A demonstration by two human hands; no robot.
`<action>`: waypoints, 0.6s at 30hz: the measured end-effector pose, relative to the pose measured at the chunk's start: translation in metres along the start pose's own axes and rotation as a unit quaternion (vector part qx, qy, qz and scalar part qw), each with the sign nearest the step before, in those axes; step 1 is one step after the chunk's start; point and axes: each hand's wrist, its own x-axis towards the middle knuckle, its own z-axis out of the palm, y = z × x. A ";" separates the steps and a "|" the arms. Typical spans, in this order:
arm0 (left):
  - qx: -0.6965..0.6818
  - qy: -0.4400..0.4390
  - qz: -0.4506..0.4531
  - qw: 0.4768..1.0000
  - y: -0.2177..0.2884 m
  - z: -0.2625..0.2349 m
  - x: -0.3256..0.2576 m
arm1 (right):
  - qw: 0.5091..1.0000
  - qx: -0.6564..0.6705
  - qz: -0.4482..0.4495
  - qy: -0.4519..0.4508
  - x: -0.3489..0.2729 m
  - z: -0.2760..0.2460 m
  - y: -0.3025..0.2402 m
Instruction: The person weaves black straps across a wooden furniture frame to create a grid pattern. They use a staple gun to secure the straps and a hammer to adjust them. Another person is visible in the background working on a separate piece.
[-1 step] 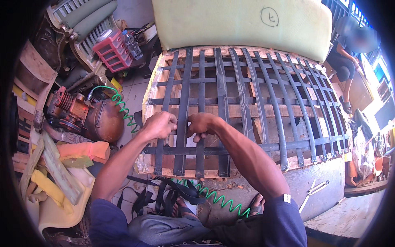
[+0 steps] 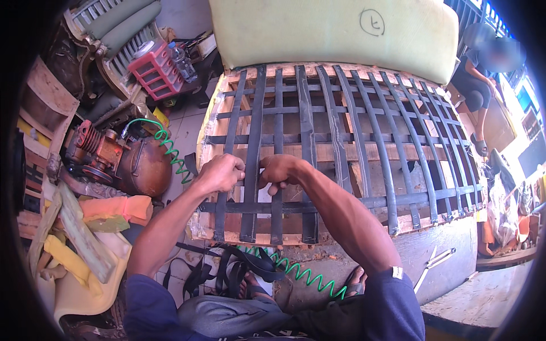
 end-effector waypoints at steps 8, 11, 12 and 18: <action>0.031 0.103 0.122 0.987 0.013 -0.008 -0.011 | 0.978 -0.191 -0.056 0.057 -0.016 -0.016 -0.019; 0.115 0.277 0.206 0.931 0.025 -0.014 -0.018 | 0.941 -0.306 -0.075 0.122 -0.074 -0.030 -0.041; 0.040 0.225 0.207 0.951 0.029 -0.019 -0.018 | 0.954 -0.263 -0.058 0.129 -0.101 -0.048 -0.043; -0.223 0.092 0.329 0.913 0.092 -0.018 0.001 | 0.975 -0.150 -0.069 0.147 -0.158 -0.081 -0.011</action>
